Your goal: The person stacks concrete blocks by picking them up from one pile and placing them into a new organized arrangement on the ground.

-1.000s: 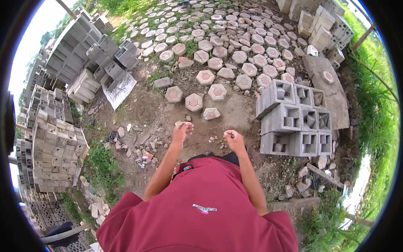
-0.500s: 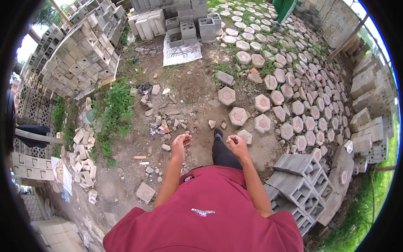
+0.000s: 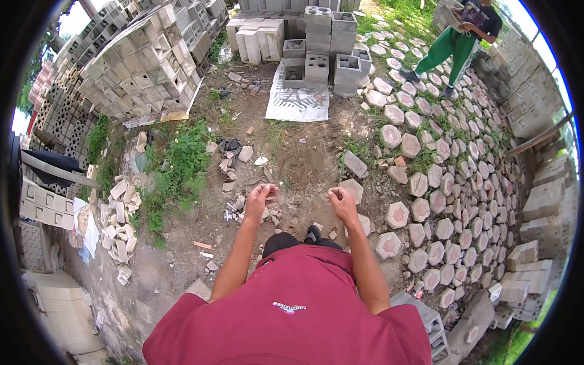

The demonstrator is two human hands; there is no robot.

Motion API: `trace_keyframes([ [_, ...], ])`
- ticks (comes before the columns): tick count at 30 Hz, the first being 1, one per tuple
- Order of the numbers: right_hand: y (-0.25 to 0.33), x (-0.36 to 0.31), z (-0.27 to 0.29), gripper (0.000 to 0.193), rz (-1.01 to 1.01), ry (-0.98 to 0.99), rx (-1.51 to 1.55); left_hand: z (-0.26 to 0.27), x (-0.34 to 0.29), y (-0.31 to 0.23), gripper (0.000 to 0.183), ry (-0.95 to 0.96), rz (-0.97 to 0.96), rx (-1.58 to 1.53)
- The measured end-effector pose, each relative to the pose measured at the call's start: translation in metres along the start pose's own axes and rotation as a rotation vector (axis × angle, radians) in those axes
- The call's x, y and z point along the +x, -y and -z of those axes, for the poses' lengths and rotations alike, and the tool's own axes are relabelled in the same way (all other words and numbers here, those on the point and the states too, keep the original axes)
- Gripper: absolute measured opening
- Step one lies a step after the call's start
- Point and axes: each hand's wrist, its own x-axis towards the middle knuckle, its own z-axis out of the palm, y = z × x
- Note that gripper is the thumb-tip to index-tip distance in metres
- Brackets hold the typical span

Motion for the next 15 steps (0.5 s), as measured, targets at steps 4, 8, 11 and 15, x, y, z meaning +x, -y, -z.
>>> trace_keyframes([
  [4,0.025,0.066,-0.022,0.023,-0.074,0.142,0.093,0.009,0.045,-0.035,0.021,-0.148,-0.067,-0.153],
  [8,0.031,0.131,-0.054,0.025,-0.114,0.208,-0.051,0.019,0.081,-0.036,0.020,-0.247,0.015,-0.273],
  [11,0.048,0.177,-0.088,0.021,-0.147,0.198,0.081,0.029,0.115,-0.050,0.020,-0.277,0.109,-0.284],
  [15,0.082,0.233,-0.122,0.021,-0.219,0.203,0.084,0.054,0.195,-0.109,0.020,-0.230,0.091,-0.278],
])
